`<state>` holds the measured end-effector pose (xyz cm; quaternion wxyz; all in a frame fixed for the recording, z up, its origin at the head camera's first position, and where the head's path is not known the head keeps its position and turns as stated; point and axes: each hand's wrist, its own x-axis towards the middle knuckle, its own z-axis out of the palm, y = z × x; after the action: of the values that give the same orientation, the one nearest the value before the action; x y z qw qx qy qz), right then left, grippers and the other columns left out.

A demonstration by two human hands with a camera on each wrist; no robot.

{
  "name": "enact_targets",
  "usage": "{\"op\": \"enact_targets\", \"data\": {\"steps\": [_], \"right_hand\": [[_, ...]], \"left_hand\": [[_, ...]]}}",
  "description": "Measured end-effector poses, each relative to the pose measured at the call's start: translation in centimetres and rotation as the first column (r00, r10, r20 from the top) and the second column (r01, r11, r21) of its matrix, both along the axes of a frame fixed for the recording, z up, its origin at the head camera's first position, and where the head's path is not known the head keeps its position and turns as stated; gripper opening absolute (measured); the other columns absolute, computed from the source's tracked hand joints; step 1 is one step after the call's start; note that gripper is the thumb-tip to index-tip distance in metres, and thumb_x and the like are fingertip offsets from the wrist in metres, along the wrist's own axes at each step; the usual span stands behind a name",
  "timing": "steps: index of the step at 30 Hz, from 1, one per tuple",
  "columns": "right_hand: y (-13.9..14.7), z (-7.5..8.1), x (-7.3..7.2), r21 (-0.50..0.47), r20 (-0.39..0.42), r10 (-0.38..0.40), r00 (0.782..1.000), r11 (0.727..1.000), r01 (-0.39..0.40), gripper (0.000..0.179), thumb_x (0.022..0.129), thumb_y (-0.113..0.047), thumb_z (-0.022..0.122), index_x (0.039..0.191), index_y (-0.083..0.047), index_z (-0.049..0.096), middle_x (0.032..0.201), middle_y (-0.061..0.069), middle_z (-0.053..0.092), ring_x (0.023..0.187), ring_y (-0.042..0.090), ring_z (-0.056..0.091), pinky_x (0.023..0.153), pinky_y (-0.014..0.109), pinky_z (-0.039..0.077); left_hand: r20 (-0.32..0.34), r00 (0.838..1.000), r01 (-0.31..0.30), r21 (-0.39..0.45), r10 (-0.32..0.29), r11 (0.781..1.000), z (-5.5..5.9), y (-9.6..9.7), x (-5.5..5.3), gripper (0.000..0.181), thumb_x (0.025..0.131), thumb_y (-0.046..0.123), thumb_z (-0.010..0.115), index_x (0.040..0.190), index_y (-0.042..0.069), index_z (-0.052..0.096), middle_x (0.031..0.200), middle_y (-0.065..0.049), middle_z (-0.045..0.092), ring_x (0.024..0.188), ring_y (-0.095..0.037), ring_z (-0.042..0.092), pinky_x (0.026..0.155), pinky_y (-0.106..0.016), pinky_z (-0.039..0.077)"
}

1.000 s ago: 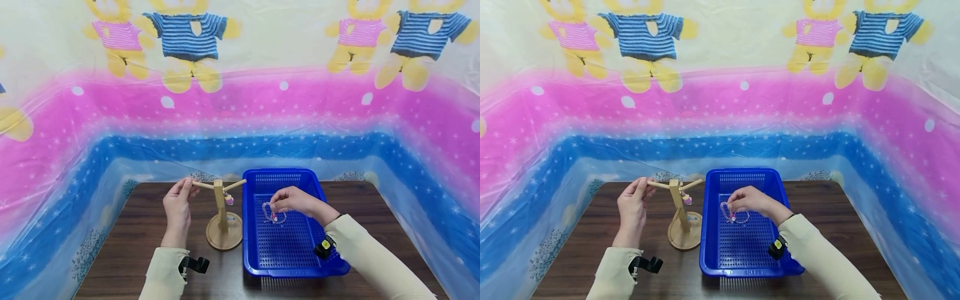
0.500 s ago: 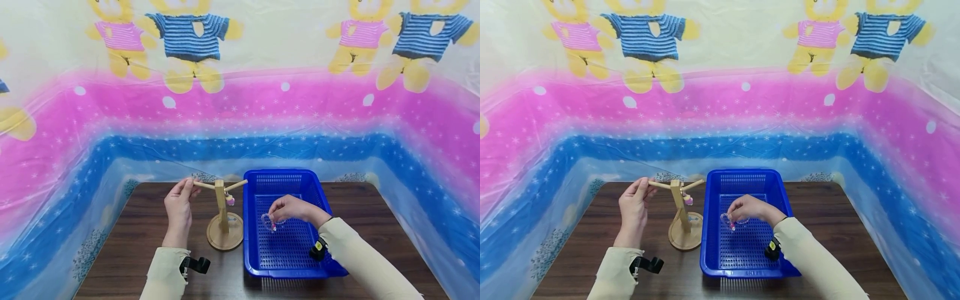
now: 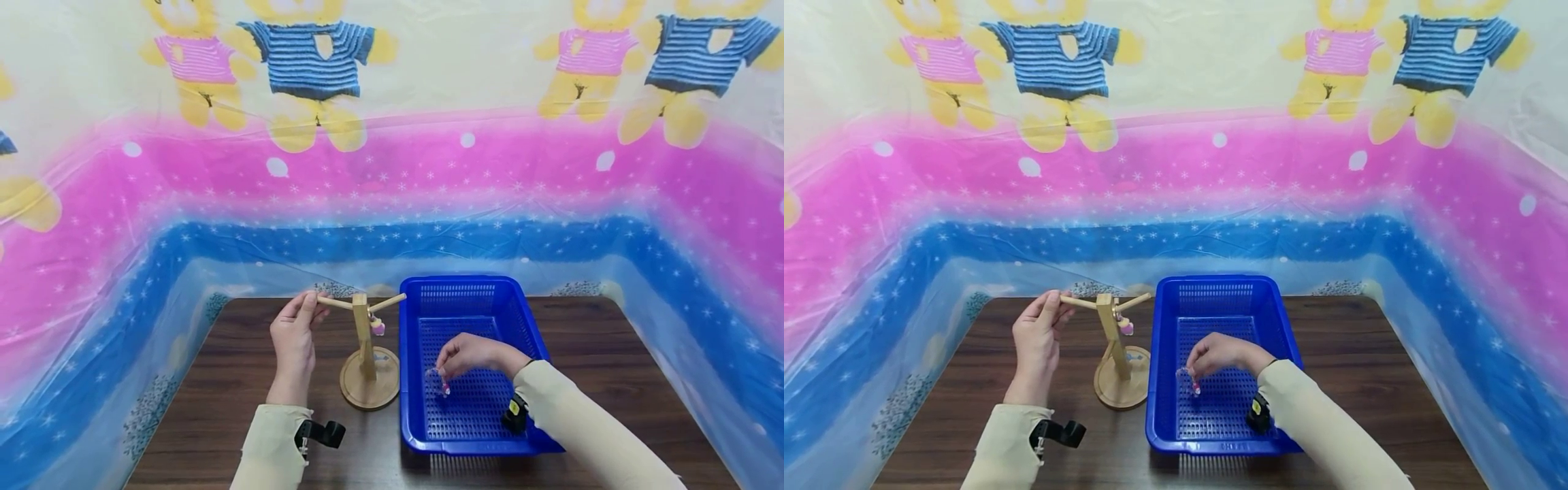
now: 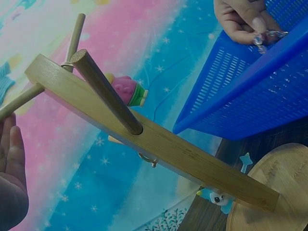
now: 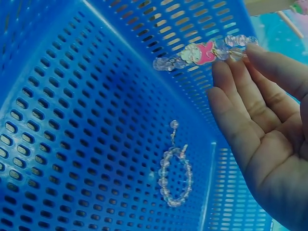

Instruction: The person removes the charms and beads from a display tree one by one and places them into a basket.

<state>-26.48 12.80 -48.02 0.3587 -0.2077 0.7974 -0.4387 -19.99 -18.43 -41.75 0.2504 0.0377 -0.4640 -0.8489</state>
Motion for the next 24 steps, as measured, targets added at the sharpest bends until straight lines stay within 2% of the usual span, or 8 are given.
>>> {"op": "enact_targets", "data": {"steps": [4,7,19,24], "right_hand": [[-0.2,-0.5,0.1,0.01,0.035,0.029,0.999,1.0,-0.03,0.016,0.092,-0.007,0.069,0.102,0.005,0.073,0.093,0.005,0.078,0.09,0.014,0.074,0.092,0.038,0.065],[-0.3,-0.8,0.3,0.02,0.05,0.034,0.998,0.999,-0.035,0.013,0.092,-0.006,0.069,0.099,0.003,0.074,0.09,0.002,0.077,0.089,0.015,0.073,0.091,0.038,0.065],[-1.0,-1.8,0.1,0.035,0.052,0.031,0.998,0.999,-0.033,0.012,0.089,-0.002,0.07,0.098,0.005,0.073,0.087,0.003,0.076,0.084,0.015,0.072,0.084,0.034,0.066],[-1.0,-2.1,0.1,0.05,0.055,0.026,0.998,0.998,-0.029,0.012,0.09,-0.002,0.068,0.098,0.005,0.074,0.088,0.004,0.077,0.085,0.015,0.072,0.085,0.036,0.066]], "left_hand": [[-0.004,1.0,0.005,0.008,-0.005,1.0,0.0,0.1,0.1,0.019,0.098,0.007,0.067,0.086,0.017,0.078,0.08,0.003,0.08,0.075,-0.004,0.077,0.068,-0.016,0.063],[0.008,1.0,0.001,0.005,-0.001,1.0,0.1,0.1,0.1,0.02,0.099,0.007,0.067,0.086,0.017,0.078,0.08,0.003,0.08,0.076,-0.004,0.077,0.068,-0.016,0.063],[0.005,1.0,0.005,-0.005,-0.005,1.0,0.3,0.0,0.0,0.018,0.098,0.008,0.068,0.087,0.017,0.078,0.081,0.003,0.08,0.076,-0.004,0.077,0.069,-0.017,0.064],[0.01,1.0,0.009,-0.006,-0.009,1.0,0.2,-0.1,0.1,0.02,0.099,0.007,0.067,0.086,0.017,0.078,0.081,0.003,0.08,0.075,-0.004,0.077,0.069,-0.016,0.064]]}}
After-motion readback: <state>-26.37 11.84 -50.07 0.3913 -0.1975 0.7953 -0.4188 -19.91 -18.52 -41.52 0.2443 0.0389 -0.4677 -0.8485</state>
